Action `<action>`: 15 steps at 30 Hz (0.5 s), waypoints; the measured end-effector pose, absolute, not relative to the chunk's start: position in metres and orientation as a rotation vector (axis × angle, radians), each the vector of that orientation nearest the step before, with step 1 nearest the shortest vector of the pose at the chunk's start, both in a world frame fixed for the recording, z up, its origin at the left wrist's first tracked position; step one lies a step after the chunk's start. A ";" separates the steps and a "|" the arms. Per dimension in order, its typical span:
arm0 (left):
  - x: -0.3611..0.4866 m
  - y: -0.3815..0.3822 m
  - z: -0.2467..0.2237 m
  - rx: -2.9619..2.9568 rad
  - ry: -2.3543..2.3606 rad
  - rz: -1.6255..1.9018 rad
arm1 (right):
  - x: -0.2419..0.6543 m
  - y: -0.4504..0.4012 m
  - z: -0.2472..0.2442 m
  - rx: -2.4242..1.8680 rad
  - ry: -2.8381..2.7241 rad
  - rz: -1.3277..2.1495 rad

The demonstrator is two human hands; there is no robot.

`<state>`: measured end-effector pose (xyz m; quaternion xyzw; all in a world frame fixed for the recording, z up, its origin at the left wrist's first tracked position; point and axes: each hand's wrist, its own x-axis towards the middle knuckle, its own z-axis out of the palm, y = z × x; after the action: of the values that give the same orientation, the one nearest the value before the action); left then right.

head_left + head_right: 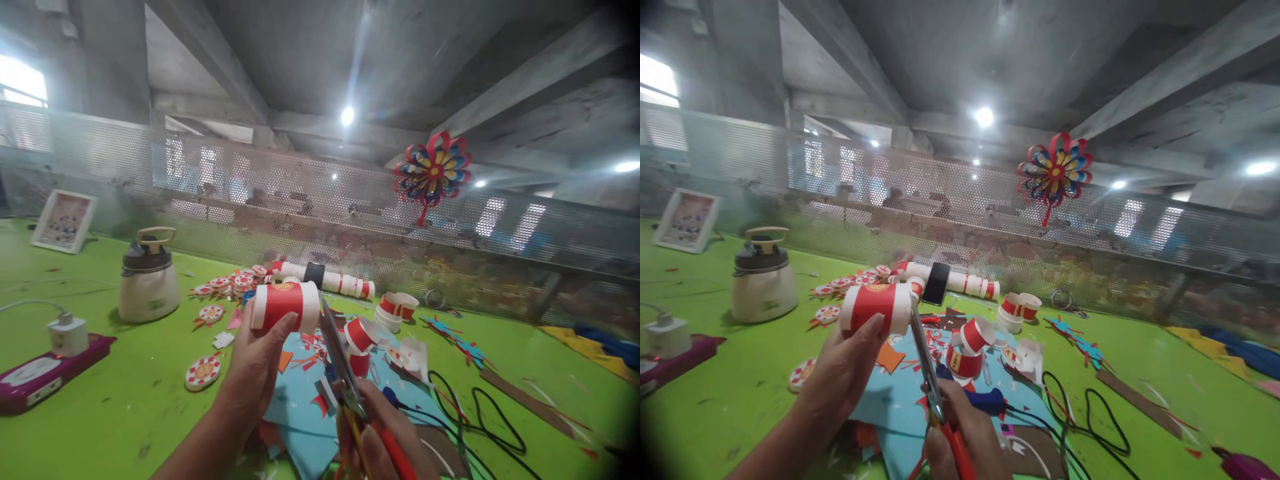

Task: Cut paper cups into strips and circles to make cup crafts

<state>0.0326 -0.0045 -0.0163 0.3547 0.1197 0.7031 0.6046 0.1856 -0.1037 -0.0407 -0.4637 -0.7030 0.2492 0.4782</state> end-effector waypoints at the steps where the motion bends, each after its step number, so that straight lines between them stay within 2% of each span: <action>1: 0.033 -0.005 -0.016 0.819 0.285 1.623 | 0.186 -0.104 -0.040 -1.138 -1.725 0.602; 15: 0.031 -0.010 -0.013 0.877 0.195 1.601 | 0.190 -0.107 -0.045 -1.285 -1.702 0.559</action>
<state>0.0307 -0.0103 -0.0130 0.3794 0.0843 0.6926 0.6076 0.1902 -0.1075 -0.0445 -0.5202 -0.6887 0.2261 0.4517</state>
